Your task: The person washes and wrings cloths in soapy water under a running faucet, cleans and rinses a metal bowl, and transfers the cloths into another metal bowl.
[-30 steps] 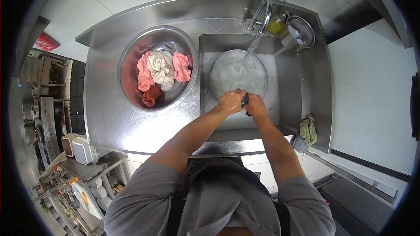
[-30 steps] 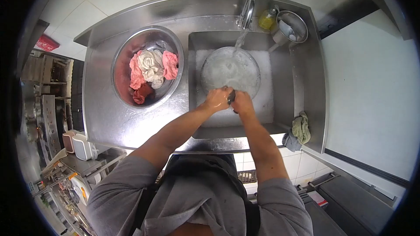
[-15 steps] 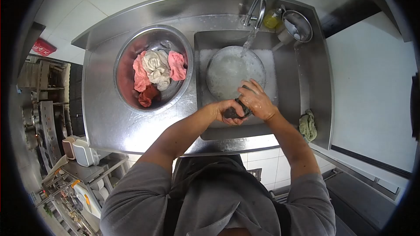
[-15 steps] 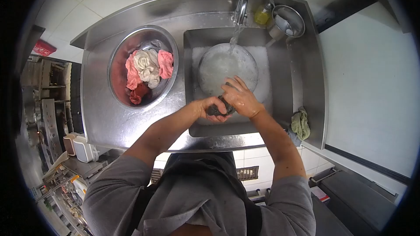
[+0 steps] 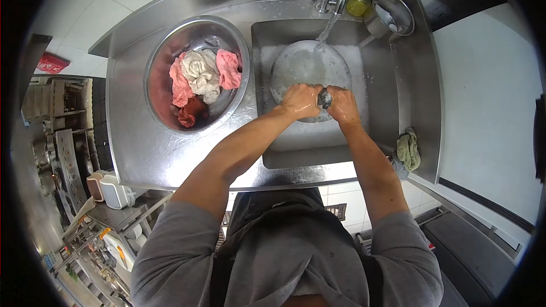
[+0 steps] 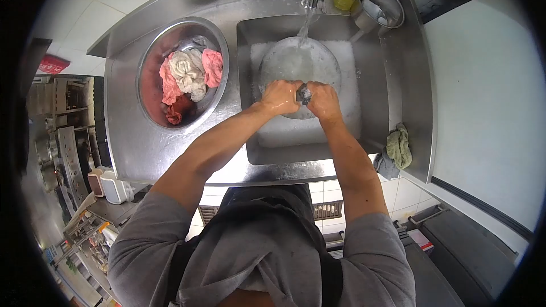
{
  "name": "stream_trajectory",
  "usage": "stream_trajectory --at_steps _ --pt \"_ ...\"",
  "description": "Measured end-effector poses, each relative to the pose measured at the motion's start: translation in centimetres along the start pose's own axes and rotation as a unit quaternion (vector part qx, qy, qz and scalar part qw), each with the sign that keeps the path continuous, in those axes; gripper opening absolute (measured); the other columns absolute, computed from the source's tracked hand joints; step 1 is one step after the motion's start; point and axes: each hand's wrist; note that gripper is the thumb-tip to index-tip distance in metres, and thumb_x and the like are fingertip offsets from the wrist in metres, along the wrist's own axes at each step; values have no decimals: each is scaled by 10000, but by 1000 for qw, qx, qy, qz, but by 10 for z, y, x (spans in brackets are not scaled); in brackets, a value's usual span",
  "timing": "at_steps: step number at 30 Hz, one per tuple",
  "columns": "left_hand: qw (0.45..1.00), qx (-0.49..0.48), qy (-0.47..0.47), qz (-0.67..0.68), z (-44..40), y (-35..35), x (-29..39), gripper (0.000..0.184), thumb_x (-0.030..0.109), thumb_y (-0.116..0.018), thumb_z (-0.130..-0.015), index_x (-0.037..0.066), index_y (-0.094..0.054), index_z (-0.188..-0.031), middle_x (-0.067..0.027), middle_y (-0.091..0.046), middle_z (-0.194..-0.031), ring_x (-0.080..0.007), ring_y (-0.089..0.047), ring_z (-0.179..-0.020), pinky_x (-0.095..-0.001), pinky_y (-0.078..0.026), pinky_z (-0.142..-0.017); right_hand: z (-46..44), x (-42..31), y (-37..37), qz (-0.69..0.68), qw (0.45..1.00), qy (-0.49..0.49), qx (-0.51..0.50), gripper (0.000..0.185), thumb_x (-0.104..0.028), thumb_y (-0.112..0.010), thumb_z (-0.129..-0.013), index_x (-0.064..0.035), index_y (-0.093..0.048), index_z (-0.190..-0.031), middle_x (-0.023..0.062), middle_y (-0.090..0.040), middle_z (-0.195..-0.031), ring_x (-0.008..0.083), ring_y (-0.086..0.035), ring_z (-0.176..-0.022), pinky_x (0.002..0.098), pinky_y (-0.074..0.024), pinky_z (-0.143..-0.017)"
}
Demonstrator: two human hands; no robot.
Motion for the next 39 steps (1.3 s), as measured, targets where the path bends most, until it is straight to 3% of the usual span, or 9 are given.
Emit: stream_trajectory --at_steps 9,12,14,17,20,25,32,36,39 --pt "983 60 -130 -117 -12 -20 -20 254 169 -657 -600 107 -592 -838 -113 -622 -787 -310 -639 -690 -414 -519 -586 29 -17 -27 -190 945 -257 65 81 -46 -590 -650 8 -568 -705 149 -611 -629 314 -611 -602 396 -447 -568" --pt "982 72 -137 -111 -10 -26 -26 240 185 -667 -602 111 -582 -814 -105 -615 -770 -305 -638 -678 -411 -518 -576 38 -25 -33 -361 867 -342 33 81 -20 -591 -620 -3 -571 -697 45 -546 -562 169 -530 -484 319 -394 -456" --pt "981 93 -136 -105 -9 -20 -26 238 192 -671 -601 111 -576 -803 -103 -611 -758 -304 -637 -672 -409 -517 -572 36 -43 -23 -498 749 -435 34 146 6 -577 -594 -2 -570 -740 -23 -461 -564 72 -418 -460 249 -308 -388" --pt "982 130 -101 -96 0 -4 -25 236 195 -677 -605 109 -573 -799 -103 -609 -765 -298 -638 -680 -407 -518 -578 26 -60 -14 -557 717 -419 33 220 -6 -604 -603 2 -566 -819 -7 -472 -583 65 -401 -448 225 -280 -368" --pt "982 171 -15 -80 10 28 -24 285 188 -688 -595 103 -583 -846 -113 -616 -798 -305 -634 -724 -406 -517 -623 3 -83 13 -560 752 -348 21 234 -19 -627 -633 9 -559 -855 13 -500 -637 72 -409 -447 218 -278 -351" --pt "950 274 138 -58 81 142 -32 421 246 -714 -660 35 -540 -979 -191 -624 -823 -357 -628 -793 -427 -506 -698 -79 -44 35 -525 814 -236 83 404 -172 -645 -761 -16 -550 -1122 75 -584 -935 141 -583 -744 251 -499 -540" --pt "942 187 227 -161 142 194 -50 521 287 -695 -708 3 -530 -1112 -201 -612 -970 -340 -607 -903 -404 -480 -788 -206 29 -2 -468 836 -278 68 235 -229 -639 -801 -1 -634 -859 49 -619 -743 116 -575 -584 260 -492 -485" --pt "969 226 -2 95 65 139 -21 384 217 -652 -751 -13 -589 -1053 -158 -621 -1034 -301 -611 -919 -365 -466 -822 -207 37 -5 -486 832 -266 41 251 -245 -657 -799 2 -632 -834 56 -623 -690 121 -586 -549 260 -488 -478" --pt "947 31 117 297 -49 64 -39 312 190 -623 -815 2 -602 -1063 -92 -645 -984 -189 -614 -886 -303 -477 -778 -160 19 34 -530 822 -210 15 231 -195 -642 -817 7 -643 -929 100 -647 -798 148 -624 -610 262 -497 -508"
Point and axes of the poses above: each hand's wrist, its own z-axis away from the middle knuckle, its own y-axis out of the back of the hand, x = y × z
